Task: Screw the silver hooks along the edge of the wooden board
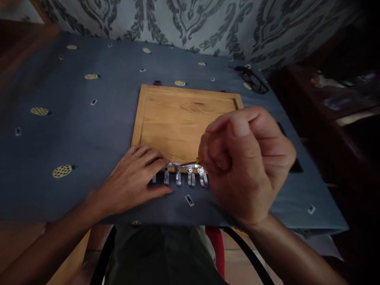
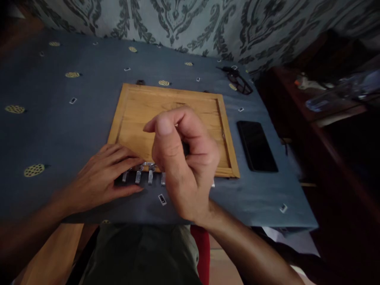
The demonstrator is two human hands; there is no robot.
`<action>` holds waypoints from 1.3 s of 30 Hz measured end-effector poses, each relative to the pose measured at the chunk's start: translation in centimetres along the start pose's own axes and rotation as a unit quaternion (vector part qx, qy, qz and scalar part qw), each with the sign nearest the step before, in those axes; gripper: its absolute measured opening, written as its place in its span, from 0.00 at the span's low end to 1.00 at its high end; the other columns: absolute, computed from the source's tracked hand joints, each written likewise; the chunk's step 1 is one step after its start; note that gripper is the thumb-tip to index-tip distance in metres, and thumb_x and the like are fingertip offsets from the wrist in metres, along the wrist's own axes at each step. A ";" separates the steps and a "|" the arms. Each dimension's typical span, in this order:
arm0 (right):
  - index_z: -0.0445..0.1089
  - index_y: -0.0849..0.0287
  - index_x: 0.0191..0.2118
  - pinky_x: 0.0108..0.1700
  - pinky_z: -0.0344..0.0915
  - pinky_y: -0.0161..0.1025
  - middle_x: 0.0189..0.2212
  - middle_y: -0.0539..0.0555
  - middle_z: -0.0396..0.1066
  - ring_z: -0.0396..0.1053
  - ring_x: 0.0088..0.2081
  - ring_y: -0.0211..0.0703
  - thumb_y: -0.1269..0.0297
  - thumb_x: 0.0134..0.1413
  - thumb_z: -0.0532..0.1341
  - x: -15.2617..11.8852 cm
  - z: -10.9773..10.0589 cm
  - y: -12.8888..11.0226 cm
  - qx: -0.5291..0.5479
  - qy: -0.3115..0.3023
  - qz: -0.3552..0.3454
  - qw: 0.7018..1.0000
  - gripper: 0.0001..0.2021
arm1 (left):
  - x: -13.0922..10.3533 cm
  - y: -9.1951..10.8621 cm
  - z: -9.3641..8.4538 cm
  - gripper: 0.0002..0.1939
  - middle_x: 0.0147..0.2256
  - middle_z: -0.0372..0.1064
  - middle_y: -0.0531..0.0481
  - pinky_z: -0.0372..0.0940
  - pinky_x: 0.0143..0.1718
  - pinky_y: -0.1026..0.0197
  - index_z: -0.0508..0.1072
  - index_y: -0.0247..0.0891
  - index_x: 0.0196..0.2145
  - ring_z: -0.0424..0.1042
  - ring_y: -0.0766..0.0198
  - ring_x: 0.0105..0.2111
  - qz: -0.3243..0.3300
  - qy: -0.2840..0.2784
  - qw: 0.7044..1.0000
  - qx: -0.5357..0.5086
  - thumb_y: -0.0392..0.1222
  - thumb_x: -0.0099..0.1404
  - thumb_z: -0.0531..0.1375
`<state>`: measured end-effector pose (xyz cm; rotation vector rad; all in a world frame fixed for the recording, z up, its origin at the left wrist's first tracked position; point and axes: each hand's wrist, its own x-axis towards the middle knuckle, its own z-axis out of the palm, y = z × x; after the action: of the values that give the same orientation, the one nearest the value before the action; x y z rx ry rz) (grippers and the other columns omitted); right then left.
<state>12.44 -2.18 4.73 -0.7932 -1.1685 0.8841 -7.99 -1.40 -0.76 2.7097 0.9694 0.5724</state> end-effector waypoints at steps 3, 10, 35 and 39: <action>0.79 0.52 0.35 0.25 0.56 0.42 0.22 0.45 0.62 0.56 0.22 0.38 0.60 0.73 0.68 -0.3 -0.1 -0.1 -0.010 0.004 0.027 1.000 0.11 | 0.0 0.1 -0.1 0.20 0.47 0.79 0.44 0.69 0.53 0.48 0.79 0.35 0.53 0.75 0.50 0.49 0.001 -0.003 1.000 -0.006 0.53 0.76 0.70; 0.81 0.51 0.37 0.24 0.55 0.40 0.21 0.45 0.57 0.54 0.21 0.39 0.72 0.70 0.64 0.6 0.0 -0.6 0.044 0.056 -0.027 0.997 0.11 | -0.1 -0.2 -0.1 0.24 0.49 0.79 0.43 0.69 0.52 0.48 0.77 0.36 0.56 0.76 0.49 0.50 0.003 0.011 1.000 -0.013 0.62 0.81 0.62; 0.76 0.47 0.35 0.19 0.48 0.41 0.17 0.42 0.48 0.47 0.17 0.39 0.67 0.56 0.69 1.5 -11.5 -1.3 -0.031 0.120 -0.069 0.990 0.05 | -0.4 -1.6 0.0 0.21 0.55 0.81 0.50 0.76 0.56 0.43 0.77 0.57 0.62 0.81 0.46 0.52 -0.040 -0.052 0.997 -0.028 0.62 0.77 0.63; 0.75 0.46 0.34 0.19 0.47 0.41 0.16 0.43 0.50 0.47 0.17 0.40 0.65 0.57 0.70 1.4 -11.2 -1.3 -0.045 0.131 -0.056 0.989 0.05 | -0.3 -1.6 0.2 0.19 0.54 0.79 0.50 0.75 0.55 0.43 0.73 0.55 0.63 0.80 0.47 0.52 -0.024 -0.039 0.999 -0.012 0.60 0.79 0.61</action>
<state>23.80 -2.21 4.11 -0.8801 -1.0143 0.6173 -8.99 -0.40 -1.56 2.6592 0.9980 0.4635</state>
